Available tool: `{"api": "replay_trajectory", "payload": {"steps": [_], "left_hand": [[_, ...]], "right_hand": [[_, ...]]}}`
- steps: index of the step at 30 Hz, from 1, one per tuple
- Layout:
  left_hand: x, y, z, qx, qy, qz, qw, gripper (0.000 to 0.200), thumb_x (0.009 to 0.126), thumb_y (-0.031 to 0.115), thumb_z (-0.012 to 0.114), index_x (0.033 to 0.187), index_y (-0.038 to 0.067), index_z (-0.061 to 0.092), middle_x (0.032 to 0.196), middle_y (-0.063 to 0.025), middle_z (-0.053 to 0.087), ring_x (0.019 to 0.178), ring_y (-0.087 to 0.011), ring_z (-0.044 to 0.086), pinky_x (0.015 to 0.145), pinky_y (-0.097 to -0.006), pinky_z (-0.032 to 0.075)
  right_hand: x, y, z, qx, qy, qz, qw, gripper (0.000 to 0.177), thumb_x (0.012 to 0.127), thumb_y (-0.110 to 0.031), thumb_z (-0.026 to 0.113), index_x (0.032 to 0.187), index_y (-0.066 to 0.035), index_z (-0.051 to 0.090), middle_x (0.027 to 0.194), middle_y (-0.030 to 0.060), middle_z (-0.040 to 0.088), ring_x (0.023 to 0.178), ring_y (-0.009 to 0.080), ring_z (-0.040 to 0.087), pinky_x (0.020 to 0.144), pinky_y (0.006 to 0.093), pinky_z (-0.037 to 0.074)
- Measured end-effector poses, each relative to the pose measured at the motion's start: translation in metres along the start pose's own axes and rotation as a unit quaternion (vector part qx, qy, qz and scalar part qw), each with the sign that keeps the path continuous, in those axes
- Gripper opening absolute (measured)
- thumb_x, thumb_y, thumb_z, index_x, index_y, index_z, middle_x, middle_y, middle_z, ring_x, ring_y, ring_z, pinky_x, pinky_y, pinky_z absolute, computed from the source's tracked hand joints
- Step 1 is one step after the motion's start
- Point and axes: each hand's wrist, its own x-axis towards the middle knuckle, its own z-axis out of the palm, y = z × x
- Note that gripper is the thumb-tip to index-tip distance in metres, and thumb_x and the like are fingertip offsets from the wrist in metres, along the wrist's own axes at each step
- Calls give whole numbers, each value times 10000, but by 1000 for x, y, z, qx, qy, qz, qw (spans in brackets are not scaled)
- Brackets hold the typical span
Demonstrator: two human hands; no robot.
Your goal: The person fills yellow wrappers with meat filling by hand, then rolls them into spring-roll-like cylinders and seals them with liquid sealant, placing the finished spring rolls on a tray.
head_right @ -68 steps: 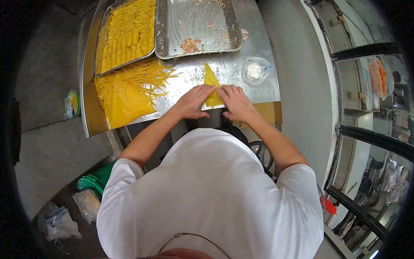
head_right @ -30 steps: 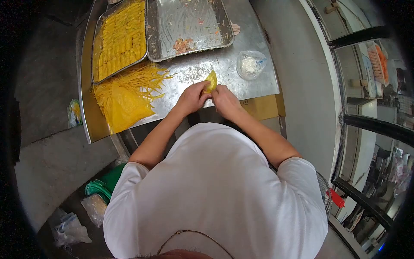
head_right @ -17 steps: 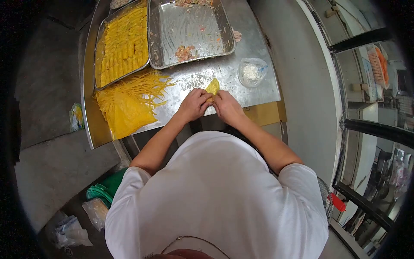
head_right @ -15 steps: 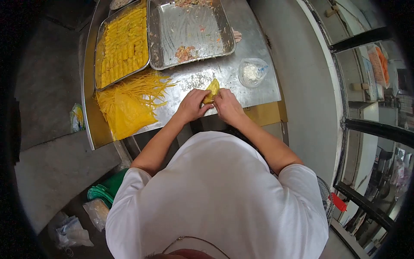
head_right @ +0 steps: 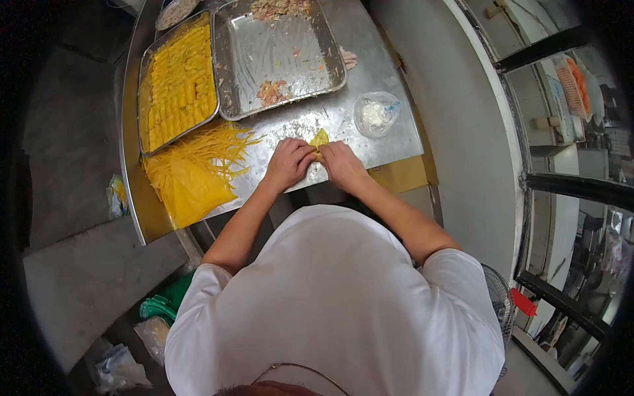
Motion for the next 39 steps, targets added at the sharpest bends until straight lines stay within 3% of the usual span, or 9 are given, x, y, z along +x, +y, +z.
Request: {"api": "replay_trajectory", "payload": {"steps": [12,18,21,23,25,28,31,35,39], "left_hand": [[-3,3,1,-9,-21,36,999,343,891,227,826,1206,109,759,1097,-55,684,1033,-281,635,907,-411,509],[-6,4,5,-18,-16,25,999,331,894,224,823,1196,105,759,1091,-61,684,1030,-286,636,907,-409,511],[-12,10,5,-26,-22,-1,999,342,896,227,821,1206,101,751,1106,-64,688,1042,-285,636,919,-407,509],[-15,12,6,-33,-17,-2,999,354,919,229,811,1236,94,731,1125,-78,695,1050,-309,636,932,-421,508],[-16,12,8,-28,-13,-9,999,357,908,234,816,1227,98,733,1133,-70,693,1058,-297,635,934,-416,504],[-17,12,8,-23,-7,-8,1000,356,897,240,818,1214,103,735,1142,-60,691,1068,-284,634,935,-412,500],[-17,9,9,-16,-5,0,1000,350,897,246,817,1209,106,737,1142,-57,689,1071,-280,634,931,-415,500],[-18,8,12,-13,1,5,1000,346,898,254,817,1202,109,741,1134,-53,689,1064,-274,638,929,-416,502],[-19,9,11,-20,7,-3,1000,332,899,258,818,1188,112,746,1123,-55,693,1054,-274,643,926,-414,505]], "right_hand": [[21,58,-86,-158,97,155,970,417,914,0,609,1320,-22,704,1142,213,640,1064,412,603,948,501,502],[22,95,-100,-304,-93,154,936,543,884,38,581,1388,-109,721,1130,202,655,1046,381,621,931,490,506],[18,106,-97,-146,-3,183,972,536,871,69,544,1322,-114,767,1123,200,662,1032,368,631,950,471,512],[21,90,-102,128,73,293,945,566,838,111,527,1282,-118,794,1121,209,670,1026,381,636,992,452,513],[22,65,-97,192,42,304,932,597,834,121,519,1321,-113,773,1169,204,682,1091,393,627,1039,439,497],[19,36,-79,-27,-76,53,995,601,899,50,575,1431,-197,705,1447,196,603,1366,395,531,1148,475,445],[28,10,-69,-241,-192,-87,947,620,954,-65,609,1540,-269,603,1597,178,484,1473,423,449,1189,555,403],[46,41,-49,-382,-159,-145,899,589,1025,-225,552,1606,-312,510,1665,154,409,1520,450,386,1204,640,343],[68,38,-72,-387,-140,-76,908,742,946,-132,632,1650,-249,427,1662,173,394,1513,444,390,1207,625,346]]}}
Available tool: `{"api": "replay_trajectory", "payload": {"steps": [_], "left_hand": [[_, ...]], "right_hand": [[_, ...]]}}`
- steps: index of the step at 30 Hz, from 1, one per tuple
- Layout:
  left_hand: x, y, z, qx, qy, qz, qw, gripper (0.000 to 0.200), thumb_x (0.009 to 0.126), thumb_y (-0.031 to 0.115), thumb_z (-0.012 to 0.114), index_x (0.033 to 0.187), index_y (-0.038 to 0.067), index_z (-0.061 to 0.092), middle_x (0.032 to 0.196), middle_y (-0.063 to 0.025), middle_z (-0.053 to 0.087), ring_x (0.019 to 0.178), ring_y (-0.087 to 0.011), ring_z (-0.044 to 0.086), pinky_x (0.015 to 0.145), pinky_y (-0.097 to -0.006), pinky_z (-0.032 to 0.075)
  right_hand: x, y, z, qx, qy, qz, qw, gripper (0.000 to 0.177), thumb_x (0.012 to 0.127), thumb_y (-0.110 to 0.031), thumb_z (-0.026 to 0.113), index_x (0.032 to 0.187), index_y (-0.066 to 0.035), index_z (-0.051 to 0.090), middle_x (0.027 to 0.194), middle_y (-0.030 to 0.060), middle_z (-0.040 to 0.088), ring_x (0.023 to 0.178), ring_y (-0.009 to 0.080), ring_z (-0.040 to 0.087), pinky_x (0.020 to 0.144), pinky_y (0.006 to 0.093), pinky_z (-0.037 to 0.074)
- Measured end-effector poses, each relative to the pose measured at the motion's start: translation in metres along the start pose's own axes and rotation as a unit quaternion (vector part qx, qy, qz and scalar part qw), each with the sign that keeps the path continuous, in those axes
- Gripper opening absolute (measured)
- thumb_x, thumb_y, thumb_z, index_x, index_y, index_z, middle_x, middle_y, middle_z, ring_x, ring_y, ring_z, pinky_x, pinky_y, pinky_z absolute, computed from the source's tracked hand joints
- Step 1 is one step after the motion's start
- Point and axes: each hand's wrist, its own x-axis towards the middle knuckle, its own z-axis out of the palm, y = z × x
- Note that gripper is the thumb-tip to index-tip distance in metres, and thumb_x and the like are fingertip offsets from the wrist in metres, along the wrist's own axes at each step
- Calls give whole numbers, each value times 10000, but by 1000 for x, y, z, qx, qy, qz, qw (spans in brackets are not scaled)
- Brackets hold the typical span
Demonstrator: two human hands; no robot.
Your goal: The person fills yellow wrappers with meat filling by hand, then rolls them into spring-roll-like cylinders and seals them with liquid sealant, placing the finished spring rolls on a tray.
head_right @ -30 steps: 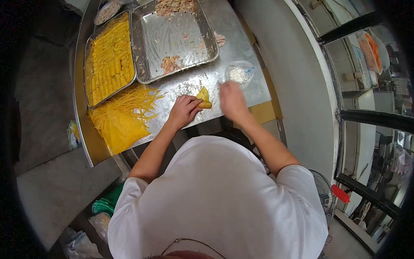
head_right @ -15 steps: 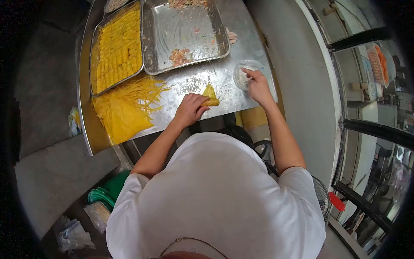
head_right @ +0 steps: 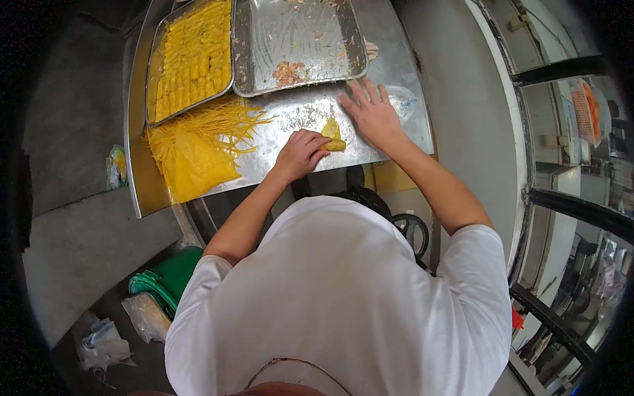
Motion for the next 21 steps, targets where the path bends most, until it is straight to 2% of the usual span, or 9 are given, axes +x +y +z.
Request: {"api": "replay_trajectory", "payload": {"steps": [2,4,5,7,8,10,14,16,21], "left_hand": [[-1,1,0,-6,8,-1,1000,321,901,259,819,1178,112,751,1112,-57,696,1049,-276,645,924,-412,507],[-1,0,0,-3,13,1,1000,318,900,258,819,1173,111,753,1110,-58,696,1047,-277,645,924,-411,507],[-1,1,1,0,13,3,1000,314,898,257,820,1168,110,755,1107,-59,697,1045,-277,645,923,-410,507],[0,0,2,-4,15,1,1000,312,902,239,818,1176,106,751,1120,-61,698,1048,-286,642,926,-413,510],[-2,1,1,-7,10,-2,1000,310,906,221,815,1184,102,747,1132,-63,700,1051,-294,640,929,-416,514],[-3,1,0,-4,2,0,1000,308,908,224,814,1181,100,747,1131,-64,700,1053,-296,638,934,-418,513],[-1,2,0,2,-1,-4,1000,305,912,229,812,1178,96,745,1130,-65,699,1056,-300,635,945,-423,513],[-1,2,0,2,-2,-7,1000,306,912,230,811,1180,97,747,1129,-66,699,1059,-300,635,947,-423,513],[-1,2,0,4,-7,-13,1000,308,914,233,809,1186,100,751,1130,-69,698,1070,-299,636,952,-424,514]], "right_hand": [[-10,5,-10,25,11,30,999,740,912,-89,641,1624,-194,464,1621,189,434,1468,432,432,1186,600,367],[-28,21,-10,234,51,172,955,683,905,-62,624,1574,-164,535,1581,197,471,1415,425,470,1160,599,380],[-37,25,-12,230,50,171,957,683,905,-62,624,1574,-164,535,1581,197,471,1415,425,470,1160,599,380],[-51,31,-17,184,-41,291,938,663,865,-7,623,1509,-163,615,1525,205,516,1365,422,494,1138,570,406],[-60,31,-5,185,-41,295,937,663,865,-7,623,1509,-163,615,1525,205,516,1365,422,494,1138,570,406],[-74,24,18,52,-67,216,973,713,813,64,604,1483,-177,648,1493,202,538,1364,431,488,1133,528,427],[-79,27,4,73,-26,227,971,692,830,50,600,1476,-192,656,1524,199,524,1378,433,479,1138,534,424],[-75,29,-10,206,36,287,935,655,855,18,594,1474,-187,656,1553,196,506,1396,437,471,1155,571,395],[-84,23,26,103,-2,247,964,674,816,58,585,1444,-166,678,1522,202,532,1392,443,470,1166,561,394]]}}
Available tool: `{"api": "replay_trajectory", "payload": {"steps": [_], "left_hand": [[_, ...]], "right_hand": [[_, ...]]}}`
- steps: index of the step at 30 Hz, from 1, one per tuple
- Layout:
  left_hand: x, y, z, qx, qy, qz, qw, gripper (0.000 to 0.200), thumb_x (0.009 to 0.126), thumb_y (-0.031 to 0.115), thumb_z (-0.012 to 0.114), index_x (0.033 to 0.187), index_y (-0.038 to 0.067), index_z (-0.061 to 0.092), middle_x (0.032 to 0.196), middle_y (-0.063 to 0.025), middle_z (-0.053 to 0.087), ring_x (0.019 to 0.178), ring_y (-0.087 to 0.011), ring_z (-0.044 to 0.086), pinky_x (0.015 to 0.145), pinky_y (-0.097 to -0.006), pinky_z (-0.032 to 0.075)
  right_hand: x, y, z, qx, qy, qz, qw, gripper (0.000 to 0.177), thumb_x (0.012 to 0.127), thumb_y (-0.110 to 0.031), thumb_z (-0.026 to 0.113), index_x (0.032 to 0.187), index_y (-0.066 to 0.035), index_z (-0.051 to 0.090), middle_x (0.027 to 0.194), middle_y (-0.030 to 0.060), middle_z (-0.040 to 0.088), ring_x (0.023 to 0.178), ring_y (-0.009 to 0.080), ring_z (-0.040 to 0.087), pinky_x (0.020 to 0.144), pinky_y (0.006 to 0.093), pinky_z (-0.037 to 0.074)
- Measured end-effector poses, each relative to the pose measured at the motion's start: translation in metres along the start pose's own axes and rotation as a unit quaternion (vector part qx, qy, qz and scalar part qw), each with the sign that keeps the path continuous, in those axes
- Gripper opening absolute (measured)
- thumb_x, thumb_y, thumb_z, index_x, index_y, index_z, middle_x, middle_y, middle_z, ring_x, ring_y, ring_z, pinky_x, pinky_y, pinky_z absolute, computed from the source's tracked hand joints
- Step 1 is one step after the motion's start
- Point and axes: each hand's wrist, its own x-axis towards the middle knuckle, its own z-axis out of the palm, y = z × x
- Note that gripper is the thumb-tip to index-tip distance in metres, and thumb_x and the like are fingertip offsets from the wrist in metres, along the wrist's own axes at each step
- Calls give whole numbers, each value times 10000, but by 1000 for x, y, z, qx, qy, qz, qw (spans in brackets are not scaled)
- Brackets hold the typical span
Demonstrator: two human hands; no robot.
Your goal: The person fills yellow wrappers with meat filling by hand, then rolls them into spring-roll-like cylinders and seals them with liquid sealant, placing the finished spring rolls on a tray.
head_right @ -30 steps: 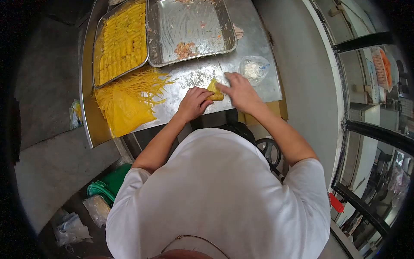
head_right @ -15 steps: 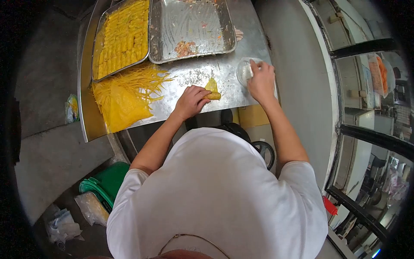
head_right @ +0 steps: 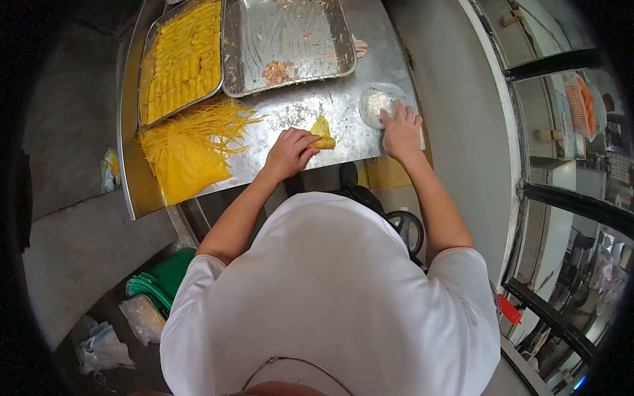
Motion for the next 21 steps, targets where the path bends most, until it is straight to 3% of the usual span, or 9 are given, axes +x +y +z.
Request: {"api": "replay_trajectory", "payload": {"steps": [2,5,7,11,13,17,19,20,21], "left_hand": [[0,-1,-1,1,-3,-1,1000,317,912,243,812,1191,102,754,1132,-71,699,1071,-297,640,945,-423,518],[0,-1,0,-1,9,10,1000,330,909,253,817,1192,97,752,1140,-71,704,1059,-295,644,933,-422,522],[0,-1,1,-1,14,8,1000,335,907,255,819,1193,94,752,1138,-72,706,1052,-294,647,929,-421,523],[-1,-2,1,-1,19,17,1000,341,904,250,824,1193,85,749,1129,-73,714,1039,-292,654,923,-417,524],[-1,-3,2,3,18,17,1000,338,903,248,825,1192,89,750,1125,-73,715,1038,-292,655,921,-416,524],[-1,-1,1,-1,21,14,1000,329,900,247,828,1185,102,751,1116,-72,712,1037,-290,655,918,-414,523],[0,-1,0,-2,24,10,1000,323,903,246,826,1182,104,750,1119,-74,708,1040,-291,654,917,-414,524],[0,0,0,-5,22,8,1000,316,906,245,824,1180,105,750,1123,-75,704,1044,-293,654,916,-414,524],[-1,2,0,-4,24,7,1000,316,906,245,824,1180,105,750,1123,-75,704,1044,-293,654,916,-414,524]], "right_hand": [[4,-1,-6,-70,-20,-19,997,694,793,83,578,1435,-157,685,1503,203,547,1391,444,470,1165,547,401],[6,-3,-25,43,-4,5,999,589,815,32,640,1378,-120,719,1527,213,528,1394,436,472,1174,556,395],[7,-12,-29,200,42,-26,978,648,823,71,557,1417,-151,694,1518,200,531,1391,438,472,1187,590,375],[9,-62,-27,227,-4,-139,964,613,865,34,581,1438,-166,676,1573,188,486,1444,447,438,1216,624,341],[16,-82,-19,47,-44,-282,957,606,894,-25,621,1477,-188,643,1651,176,417,1506,467,380,1235,645,318],[40,-70,-5,-13,-2,-311,950,598,920,-76,633,1502,-211,619,1713,166,343,1540,483,339,1247,667,290],[50,-61,-16,-44,7,-250,967,632,915,-75,637,1530,-213,596,1733,172,316,1535,494,339,1241,673,288],[46,-60,-25,-34,29,-264,964,549,939,-92,648,1483,-126,586,1640,214,421,1490,472,412,1199,607,376],[35,-63,-23,-34,30,-266,963,549,939,-92,648,1483,-126,586,1640,214,421,1490,472,412,1199,607,376]]}}
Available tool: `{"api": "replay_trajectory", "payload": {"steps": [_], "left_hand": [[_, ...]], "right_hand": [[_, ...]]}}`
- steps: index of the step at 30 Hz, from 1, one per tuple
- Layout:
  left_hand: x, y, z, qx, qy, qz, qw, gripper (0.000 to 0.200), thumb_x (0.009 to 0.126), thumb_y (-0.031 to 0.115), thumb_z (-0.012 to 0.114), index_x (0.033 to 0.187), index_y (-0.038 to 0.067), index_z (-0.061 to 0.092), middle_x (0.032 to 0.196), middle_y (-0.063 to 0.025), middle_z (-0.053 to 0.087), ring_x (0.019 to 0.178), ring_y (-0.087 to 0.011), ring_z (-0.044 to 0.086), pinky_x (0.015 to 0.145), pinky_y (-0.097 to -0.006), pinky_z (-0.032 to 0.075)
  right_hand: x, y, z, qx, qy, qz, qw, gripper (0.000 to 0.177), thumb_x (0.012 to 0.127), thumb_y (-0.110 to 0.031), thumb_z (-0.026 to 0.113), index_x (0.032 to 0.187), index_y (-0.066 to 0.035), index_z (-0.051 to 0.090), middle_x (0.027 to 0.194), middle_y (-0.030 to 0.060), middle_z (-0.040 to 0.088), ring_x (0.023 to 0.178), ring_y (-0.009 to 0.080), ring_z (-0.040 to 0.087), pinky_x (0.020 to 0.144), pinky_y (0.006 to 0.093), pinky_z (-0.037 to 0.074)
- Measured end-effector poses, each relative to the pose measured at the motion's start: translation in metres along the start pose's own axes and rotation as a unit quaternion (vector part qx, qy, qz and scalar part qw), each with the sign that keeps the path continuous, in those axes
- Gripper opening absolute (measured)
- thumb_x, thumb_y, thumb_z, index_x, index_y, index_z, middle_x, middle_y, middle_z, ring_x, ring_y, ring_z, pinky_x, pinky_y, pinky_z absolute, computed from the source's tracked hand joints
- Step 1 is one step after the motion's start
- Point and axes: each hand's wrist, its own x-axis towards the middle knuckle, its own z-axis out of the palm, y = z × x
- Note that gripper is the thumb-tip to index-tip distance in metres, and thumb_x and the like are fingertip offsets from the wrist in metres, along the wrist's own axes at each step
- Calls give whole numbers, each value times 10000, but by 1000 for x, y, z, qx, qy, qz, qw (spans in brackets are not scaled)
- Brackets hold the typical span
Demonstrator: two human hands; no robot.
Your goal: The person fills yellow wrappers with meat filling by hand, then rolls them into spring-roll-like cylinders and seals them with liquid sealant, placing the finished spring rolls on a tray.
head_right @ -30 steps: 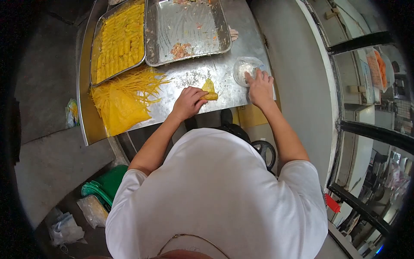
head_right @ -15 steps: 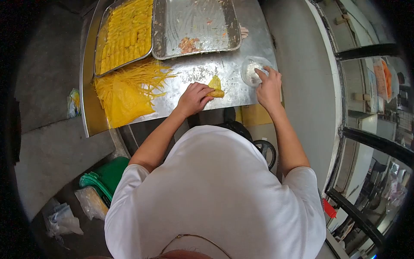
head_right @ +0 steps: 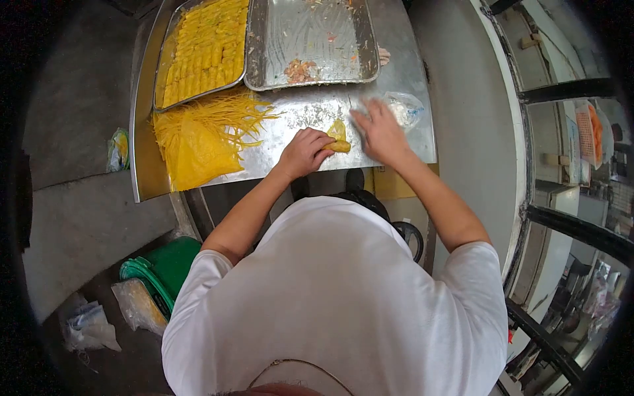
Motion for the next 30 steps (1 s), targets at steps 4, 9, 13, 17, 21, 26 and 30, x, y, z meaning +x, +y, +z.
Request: {"api": "replay_trajectory", "payload": {"steps": [4,9,13,17,21,26,30], "left_hand": [[9,-2,4,-1,-8,-36,999,292,921,231,805,1174,99,748,1123,-86,689,1049,-310,650,922,-420,526],[16,-1,-1,-20,26,-39,999,236,934,207,782,1129,77,751,1089,-100,675,1040,-327,640,931,-437,525],[24,-11,-2,25,-15,-34,999,212,939,226,771,1096,85,761,1071,-102,670,1051,-327,628,936,-444,513],[32,-12,-6,45,10,-26,999,200,937,256,773,1088,124,772,1074,-78,670,1065,-314,614,920,-440,494],[36,-21,-5,78,-4,-3,997,255,918,243,793,1137,114,769,1111,-80,681,1060,-313,624,942,-440,501],[52,-17,-12,73,10,8,997,274,916,239,793,1164,126,766,1151,-75,679,1089,-311,623,940,-442,501],[59,-31,-3,108,10,29,994,267,940,238,767,1172,103,760,1181,-81,678,1119,-318,621,953,-446,496]], "right_hand": [[-21,-53,12,341,48,18,939,334,912,-41,696,1242,-25,649,1311,211,603,1238,423,579,1065,475,500],[-12,-60,39,295,117,33,948,215,924,-101,736,1108,-6,676,1127,177,646,1090,383,611,964,475,520],[-5,-55,53,259,116,47,958,216,926,-121,734,1112,-24,680,1091,147,658,1054,355,604,925,471,507],[1,-56,61,258,137,96,952,237,925,-127,726,1138,-31,686,1143,143,661,1074,355,605,954,474,493],[0,-59,50,267,160,86,946,253,940,-143,714,1170,-40,698,1223,137,652,1119,354,603,979,477,487],[11,-39,62,233,97,91,963,339,963,-175,708,1273,-39,687,1270,143,637,1218,346,568,1052,504,439],[13,-34,51,258,115,101,954,487,944,-179,724,1391,-14,627,1318,164,617,1243,363,553,1091,516,416]]}}
